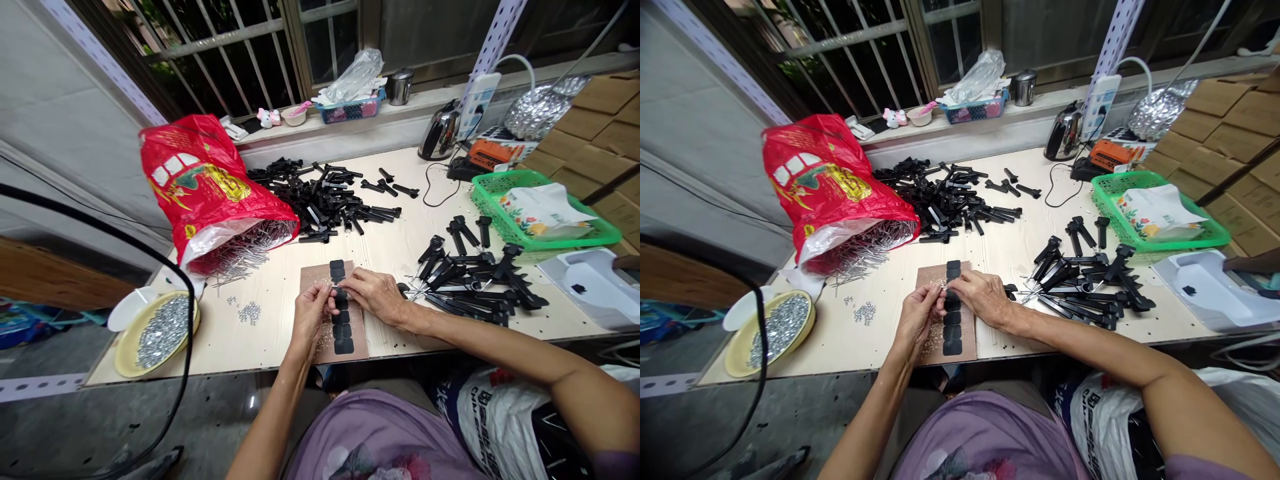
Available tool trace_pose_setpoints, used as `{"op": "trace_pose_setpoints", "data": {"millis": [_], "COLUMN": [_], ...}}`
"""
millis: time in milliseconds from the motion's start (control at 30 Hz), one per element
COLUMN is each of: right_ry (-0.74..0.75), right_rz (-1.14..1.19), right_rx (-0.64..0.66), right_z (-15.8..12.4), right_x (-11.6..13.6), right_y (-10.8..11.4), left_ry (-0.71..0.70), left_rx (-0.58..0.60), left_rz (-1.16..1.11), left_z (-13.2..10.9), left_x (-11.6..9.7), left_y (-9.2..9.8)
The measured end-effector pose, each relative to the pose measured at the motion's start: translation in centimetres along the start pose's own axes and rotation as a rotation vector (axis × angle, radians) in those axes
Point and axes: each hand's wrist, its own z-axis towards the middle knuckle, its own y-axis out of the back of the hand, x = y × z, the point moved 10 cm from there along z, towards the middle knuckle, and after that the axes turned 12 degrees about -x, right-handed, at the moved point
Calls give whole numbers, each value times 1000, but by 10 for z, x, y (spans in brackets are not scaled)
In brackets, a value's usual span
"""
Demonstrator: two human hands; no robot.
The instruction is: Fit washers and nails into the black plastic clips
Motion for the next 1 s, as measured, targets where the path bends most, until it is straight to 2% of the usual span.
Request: {"op": "trace_pose_setpoints", "data": {"millis": [200, 400, 533, 833, 1000], "right_ry": [-31, 18, 19, 2, -108], "right_rz": [-16, -51, -54, -10, 153], "right_rx": [4, 14, -4, -13, 42], "right_z": [1, 1, -2, -5, -6], "right_x": [-2, 7, 4, 0, -9], "right_y": [4, 9, 6, 6, -1], "left_ry": [11, 195, 239, 146, 130], "left_rx": [-15, 47, 51, 17, 16], "left_rz": [-16, -97, -92, -57, -58], "left_z": [-1, 4, 6, 4, 4], "left_x": [-1, 16, 24, 14, 12], "left_y": [3, 3, 4, 1, 1]}}
